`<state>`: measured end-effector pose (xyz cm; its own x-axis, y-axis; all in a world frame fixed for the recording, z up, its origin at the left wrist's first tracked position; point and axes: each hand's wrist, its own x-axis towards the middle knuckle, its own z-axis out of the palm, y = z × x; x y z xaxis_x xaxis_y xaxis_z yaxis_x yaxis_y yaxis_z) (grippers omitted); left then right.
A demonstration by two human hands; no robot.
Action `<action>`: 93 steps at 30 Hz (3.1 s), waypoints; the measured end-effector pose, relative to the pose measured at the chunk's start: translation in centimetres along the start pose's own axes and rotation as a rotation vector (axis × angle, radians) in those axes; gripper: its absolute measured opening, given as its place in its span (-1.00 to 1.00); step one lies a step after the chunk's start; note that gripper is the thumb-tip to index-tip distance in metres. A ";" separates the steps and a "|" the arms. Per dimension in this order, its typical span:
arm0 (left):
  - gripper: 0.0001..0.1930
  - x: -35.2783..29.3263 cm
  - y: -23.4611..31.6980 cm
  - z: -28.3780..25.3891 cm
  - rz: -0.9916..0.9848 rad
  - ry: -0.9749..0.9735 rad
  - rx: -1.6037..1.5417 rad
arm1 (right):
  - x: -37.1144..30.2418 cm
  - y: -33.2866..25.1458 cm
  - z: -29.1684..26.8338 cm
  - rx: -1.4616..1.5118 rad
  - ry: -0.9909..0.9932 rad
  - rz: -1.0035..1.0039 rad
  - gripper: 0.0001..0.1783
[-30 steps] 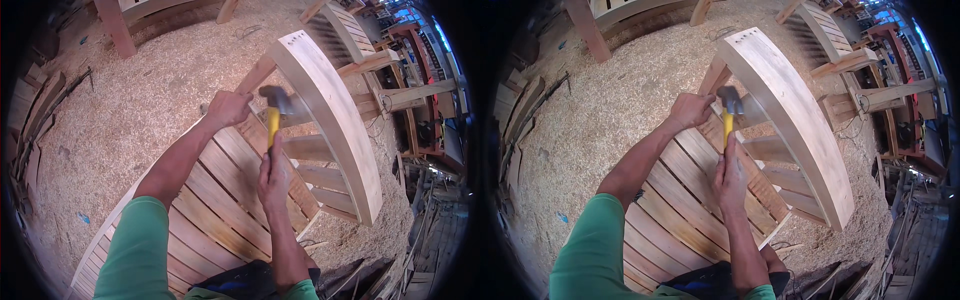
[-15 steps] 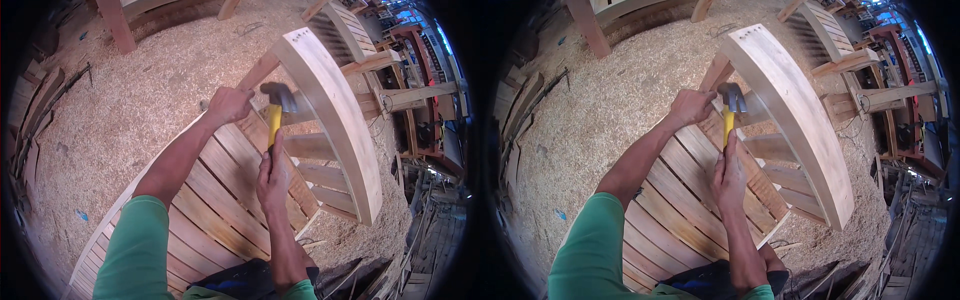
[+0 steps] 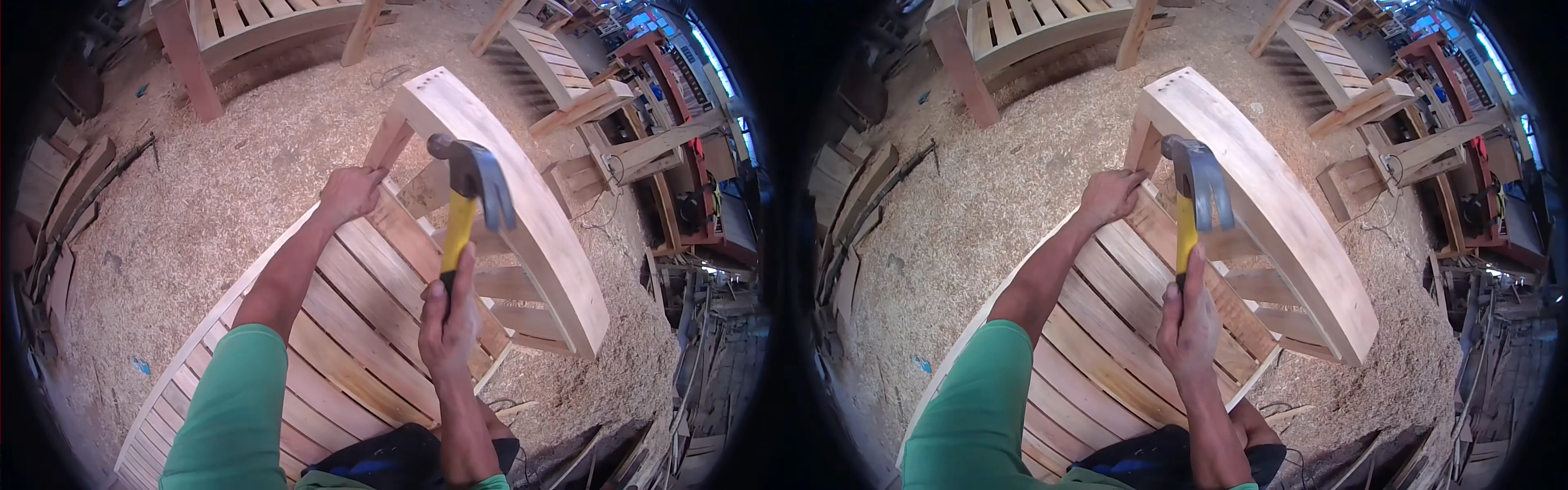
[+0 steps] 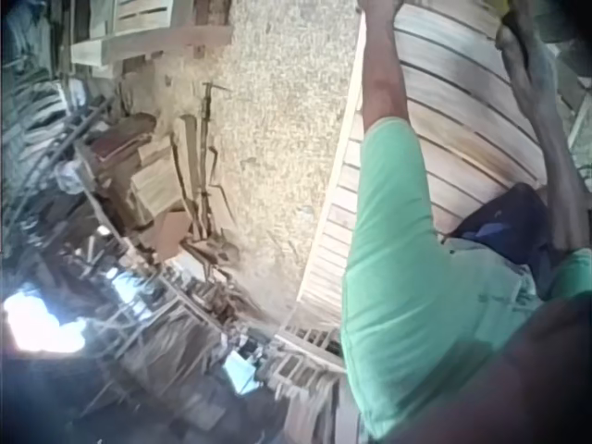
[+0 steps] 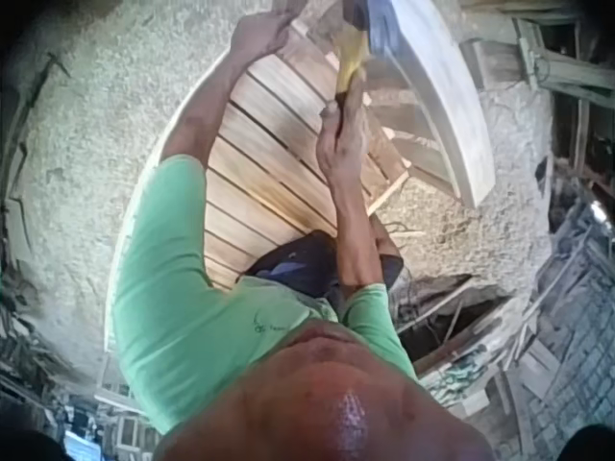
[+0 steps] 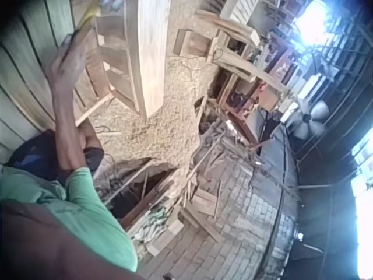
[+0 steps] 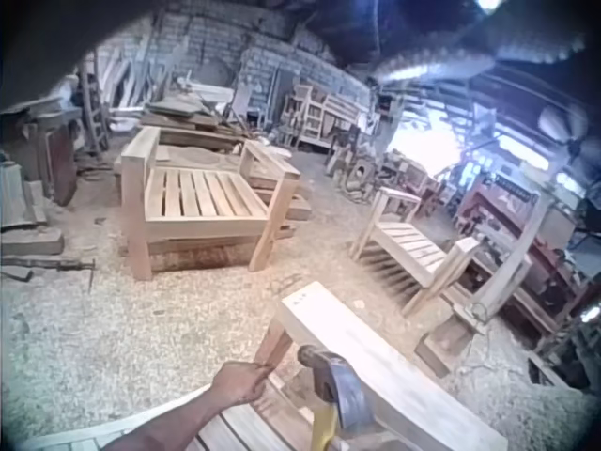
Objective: The person assembles a wooden chair by attaching a curved backrest to the seat frame. They use a hammer to drive nails into the wood, securing the backrest to the seat slats.
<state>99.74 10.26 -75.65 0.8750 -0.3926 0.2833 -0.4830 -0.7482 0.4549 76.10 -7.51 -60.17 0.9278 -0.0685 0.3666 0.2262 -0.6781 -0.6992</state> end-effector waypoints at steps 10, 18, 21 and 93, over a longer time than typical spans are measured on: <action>-0.73 -3.6 1.3 0.7 -0.147 0.241 0.022 | 0.6 7.4 7.9 -0.094 -0.090 0.063 -0.18; -0.69 -3.3 1.3 0.2 -0.188 0.207 0.003 | 0.4 5.6 8.7 -0.003 -0.042 0.142 -0.27; -0.68 -3.0 1.1 -0.1 -0.171 0.203 0.020 | 2.2 5.0 9.1 -0.017 -0.174 0.314 -0.27; 0.09 1.0 45.3 -2.6 0.704 -0.124 0.280 | -20.6 12.7 -38.3 -0.688 -0.231 0.173 -0.55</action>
<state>78.68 -22.64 -52.55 0.3699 -0.8711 0.3231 -0.9155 -0.4011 -0.0331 48.55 -42.70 -53.10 0.9891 -0.1120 0.0953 -0.0952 -0.9816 -0.1655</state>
